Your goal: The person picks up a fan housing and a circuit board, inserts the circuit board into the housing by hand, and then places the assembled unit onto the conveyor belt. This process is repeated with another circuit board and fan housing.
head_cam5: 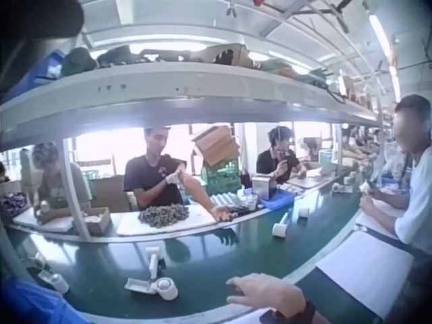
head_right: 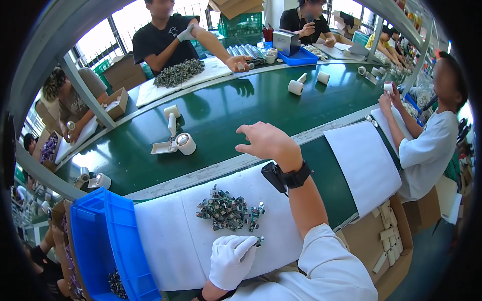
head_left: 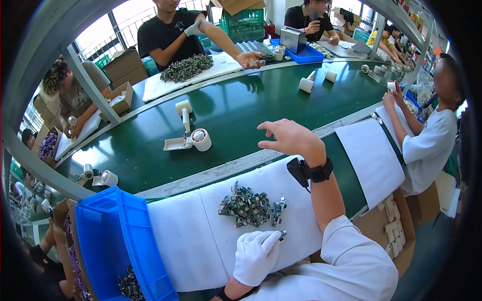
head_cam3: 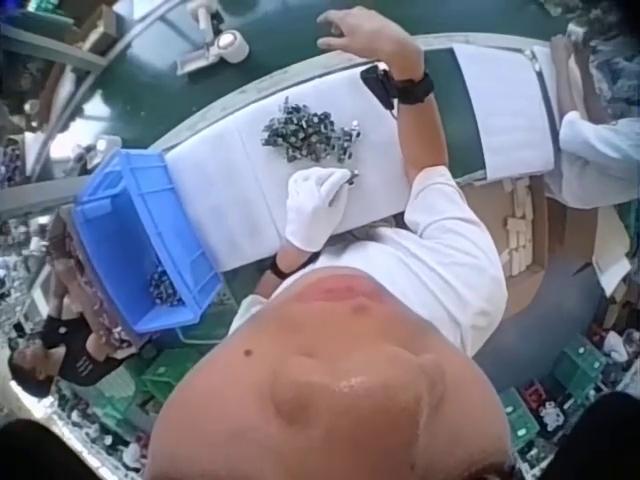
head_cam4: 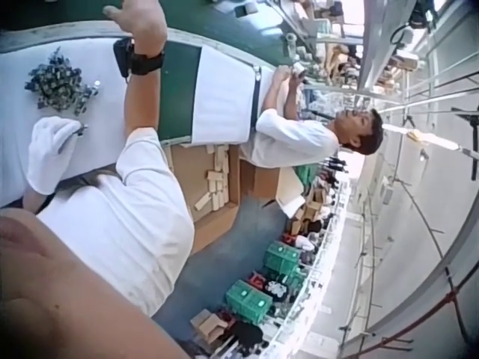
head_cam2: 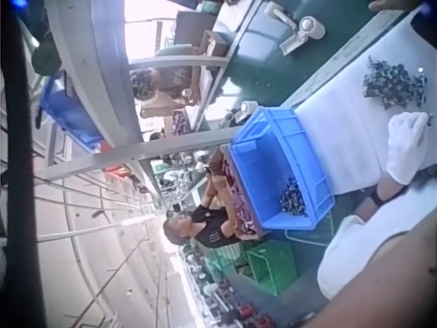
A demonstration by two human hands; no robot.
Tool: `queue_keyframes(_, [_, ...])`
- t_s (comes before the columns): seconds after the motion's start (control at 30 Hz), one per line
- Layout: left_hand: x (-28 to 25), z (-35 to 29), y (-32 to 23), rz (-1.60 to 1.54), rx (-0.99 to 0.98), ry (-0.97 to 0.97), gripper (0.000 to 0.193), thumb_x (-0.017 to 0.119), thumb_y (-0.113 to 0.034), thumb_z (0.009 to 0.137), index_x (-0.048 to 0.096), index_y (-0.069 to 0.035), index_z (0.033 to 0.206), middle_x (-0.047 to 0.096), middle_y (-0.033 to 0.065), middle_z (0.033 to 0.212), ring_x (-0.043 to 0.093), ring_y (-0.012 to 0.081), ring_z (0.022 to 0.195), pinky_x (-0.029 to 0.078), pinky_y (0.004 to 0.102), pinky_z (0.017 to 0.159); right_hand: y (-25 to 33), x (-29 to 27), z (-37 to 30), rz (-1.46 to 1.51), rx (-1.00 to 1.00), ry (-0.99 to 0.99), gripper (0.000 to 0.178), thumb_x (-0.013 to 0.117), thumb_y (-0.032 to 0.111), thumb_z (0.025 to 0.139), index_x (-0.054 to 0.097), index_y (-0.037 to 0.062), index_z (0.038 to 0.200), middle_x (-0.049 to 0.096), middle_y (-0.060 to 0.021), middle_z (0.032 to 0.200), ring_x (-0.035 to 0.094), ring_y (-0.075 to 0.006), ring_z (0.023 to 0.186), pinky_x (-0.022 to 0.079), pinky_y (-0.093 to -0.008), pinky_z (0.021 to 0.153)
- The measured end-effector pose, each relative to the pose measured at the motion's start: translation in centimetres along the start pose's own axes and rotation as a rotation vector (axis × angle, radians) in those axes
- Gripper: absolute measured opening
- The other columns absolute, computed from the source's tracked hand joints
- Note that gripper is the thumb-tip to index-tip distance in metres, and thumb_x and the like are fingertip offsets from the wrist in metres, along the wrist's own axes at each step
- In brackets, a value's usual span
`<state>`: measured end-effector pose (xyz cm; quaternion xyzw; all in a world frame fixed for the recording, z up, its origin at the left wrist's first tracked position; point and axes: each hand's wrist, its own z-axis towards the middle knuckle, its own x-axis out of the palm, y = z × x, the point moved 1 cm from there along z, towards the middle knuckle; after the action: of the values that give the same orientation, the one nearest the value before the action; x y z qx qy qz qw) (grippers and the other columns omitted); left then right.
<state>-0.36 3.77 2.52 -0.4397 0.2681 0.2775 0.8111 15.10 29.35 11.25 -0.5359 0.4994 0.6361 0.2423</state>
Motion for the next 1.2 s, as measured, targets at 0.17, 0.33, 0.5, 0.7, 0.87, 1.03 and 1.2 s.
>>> queue_keyframes(0.17, [0.0,0.1,0.0,0.021,0.01,-0.011,0.034,0.077,-0.008,0.079,0.069,-0.017,0.11,0.067,-0.0011,0.101,0.062,0.0222,0.096,0.046,0.0387,0.09,-0.2,-0.3,-0.1,0.0,0.01,0.019,0.055,0.066,0.044,0.094,0.058,0.0096,0.136,0.069,-0.0127,0.118,0.062,-0.0326,0.112,0.05,-0.0411,0.096])
queue_keyframes(0.33, [0.0,0.0,0.0,0.025,0.021,-0.005,0.031,0.074,-0.01,0.082,0.068,-0.016,0.111,0.067,0.0,0.099,0.062,0.0208,0.095,0.045,0.0387,0.091,-0.2,-0.4,-0.1,-0.01,0.0,-0.052,0.054,0.069,0.041,0.092,0.06,0.0075,0.133,0.07,-0.0162,0.115,0.063,-0.0343,0.112,0.051,-0.0427,0.097])
queue_keyframes(0.5, [0.2,0.1,-0.1,0.005,-0.006,0.004,0.033,0.077,-0.008,0.079,0.069,-0.016,0.11,0.067,-0.0004,0.101,0.062,0.0231,0.096,0.046,0.0393,0.091,0.0,0.2,0.4,-0.039,-0.051,0.036,0.055,0.066,0.045,0.094,0.057,0.0102,0.136,0.069,-0.0121,0.116,0.061,-0.0311,0.113,0.051,-0.0404,0.094])
queue_keyframes(0.7, [-0.1,0.3,-0.4,0.008,-0.022,0.025,0.035,0.077,-0.008,0.079,0.069,-0.017,0.111,0.067,0.0001,0.101,0.062,0.0233,0.096,0.046,0.0398,0.091,0.4,0.1,0.3,-0.009,-0.037,0.028,0.055,0.067,0.042,0.093,0.058,0.0076,0.135,0.068,-0.0162,0.119,0.06,-0.0332,0.117,0.049,-0.0414,0.1])
queue_keyframes(0.87, [0.0,0.5,-0.2,0.014,-0.007,0.028,0.036,0.077,-0.007,0.079,0.069,-0.017,0.112,0.067,0.0006,0.103,0.062,0.0235,0.097,0.046,0.04,0.091,0.1,0.3,0.5,-0.021,-0.048,0.02,0.054,0.067,0.041,0.093,0.059,0.0068,0.134,0.067,-0.0189,0.123,0.059,-0.0343,0.121,0.047,-0.0427,0.104])
queue_keyframes(1.03, [0.0,0.5,-0.2,0.017,-0.009,0.034,0.036,0.077,-0.007,0.078,0.068,-0.017,0.112,0.067,0.0008,0.104,0.061,0.0238,0.097,0.045,0.0402,0.091,0.0,0.7,0.7,-0.076,-0.058,0.009,0.057,0.066,0.045,0.095,0.056,0.0085,0.137,0.069,-0.0117,0.117,0.06,-0.0308,0.116,0.049,-0.0405,0.099])
queue_keyframes(1.2, [-0.1,0.4,-0.3,0.018,-0.002,0.034,0.035,0.075,-0.007,0.08,0.068,-0.015,0.113,0.067,0.0008,0.105,0.062,0.023,0.096,0.045,0.04,0.09,0.3,0.8,0.4,-0.081,-0.065,0.014,0.057,0.065,0.045,0.095,0.056,0.009,0.138,0.068,-0.0115,0.118,0.059,-0.0307,0.118,0.048,-0.0404,0.101])
